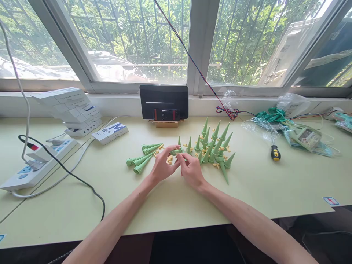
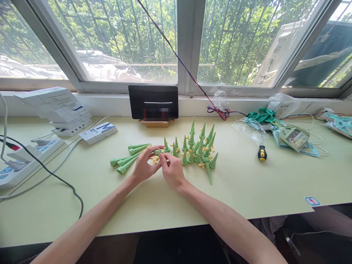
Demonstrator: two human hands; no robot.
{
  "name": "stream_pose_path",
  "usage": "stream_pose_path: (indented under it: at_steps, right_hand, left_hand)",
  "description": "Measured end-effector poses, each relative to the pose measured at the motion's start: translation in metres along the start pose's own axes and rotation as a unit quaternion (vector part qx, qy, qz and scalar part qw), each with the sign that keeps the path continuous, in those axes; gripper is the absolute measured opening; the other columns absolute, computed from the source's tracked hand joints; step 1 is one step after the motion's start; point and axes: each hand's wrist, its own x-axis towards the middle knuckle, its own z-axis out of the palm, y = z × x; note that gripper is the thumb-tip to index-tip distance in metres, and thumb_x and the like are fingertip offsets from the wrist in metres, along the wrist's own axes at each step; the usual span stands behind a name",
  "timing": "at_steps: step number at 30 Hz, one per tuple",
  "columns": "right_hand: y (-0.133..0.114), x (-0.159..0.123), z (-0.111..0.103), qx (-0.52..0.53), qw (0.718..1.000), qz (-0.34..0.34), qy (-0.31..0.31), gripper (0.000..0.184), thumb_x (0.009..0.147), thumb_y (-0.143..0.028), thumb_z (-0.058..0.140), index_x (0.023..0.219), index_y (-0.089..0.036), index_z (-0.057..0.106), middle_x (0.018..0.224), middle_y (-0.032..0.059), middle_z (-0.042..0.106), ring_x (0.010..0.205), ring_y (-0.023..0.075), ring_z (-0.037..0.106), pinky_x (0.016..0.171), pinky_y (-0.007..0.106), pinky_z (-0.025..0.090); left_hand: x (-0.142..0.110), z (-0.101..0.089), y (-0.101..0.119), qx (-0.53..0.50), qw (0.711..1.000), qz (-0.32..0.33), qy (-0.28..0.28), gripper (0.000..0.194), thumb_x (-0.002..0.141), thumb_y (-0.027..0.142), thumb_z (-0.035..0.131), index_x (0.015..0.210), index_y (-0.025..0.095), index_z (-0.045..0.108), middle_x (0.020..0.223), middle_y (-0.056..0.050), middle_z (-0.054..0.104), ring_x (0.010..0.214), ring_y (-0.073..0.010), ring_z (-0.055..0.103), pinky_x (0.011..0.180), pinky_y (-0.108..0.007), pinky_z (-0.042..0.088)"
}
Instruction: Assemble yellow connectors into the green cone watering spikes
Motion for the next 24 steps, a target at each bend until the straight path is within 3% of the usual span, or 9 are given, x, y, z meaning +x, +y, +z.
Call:
stream_pose_path:
  at_steps: [12,16,21,24]
  right_hand:
    - [0.009,0.001,-0.001,-0.059,0.997,-0.039,0.019,0.045,0.100,-0.050,0.037,0.074,-0.020,0.058,0.057,-0.0003,0.053,0.052,0.0146,0.047,0.054,0.027,0.038]
    - [0.012,0.003,-0.003,-0.091,0.993,-0.073,0.036,0.044,0.102,-0.045,0.035,0.075,-0.019,0.057,0.063,0.0013,0.056,0.056,0.0142,0.047,0.057,0.027,0.037]
    - [0.014,0.007,-0.009,-0.127,0.982,-0.121,0.065,0.042,0.103,-0.041,0.032,0.080,-0.019,0.060,0.069,0.0030,0.059,0.060,0.0146,0.049,0.060,0.027,0.039]
    - [0.015,0.010,-0.013,-0.153,0.974,-0.140,0.089,0.042,0.104,-0.040,0.032,0.081,-0.019,0.060,0.070,0.0034,0.059,0.060,0.0149,0.050,0.061,0.027,0.040]
  left_hand:
    - [0.001,-0.001,-0.002,0.018,1.000,0.009,-0.023,0.032,0.087,0.024,0.064,0.119,0.023,0.056,0.111,-0.008,0.070,0.092,-0.0171,0.068,0.074,-0.029,0.057]
    - [0.002,-0.003,0.000,0.006,0.999,0.024,-0.036,0.037,0.087,0.022,0.064,0.122,0.024,0.055,0.117,-0.010,0.068,0.104,-0.0205,0.067,0.082,-0.033,0.058]
    - [0.003,-0.005,0.004,-0.009,0.997,0.046,-0.055,0.053,0.086,0.018,0.063,0.136,0.025,0.047,0.138,-0.015,0.054,0.125,-0.0276,0.056,0.090,-0.041,0.058]
    - [0.003,-0.003,0.002,-0.026,0.999,0.038,-0.019,0.050,0.089,0.021,0.061,0.136,0.026,0.046,0.137,-0.015,0.053,0.122,-0.0255,0.058,0.091,-0.042,0.058]
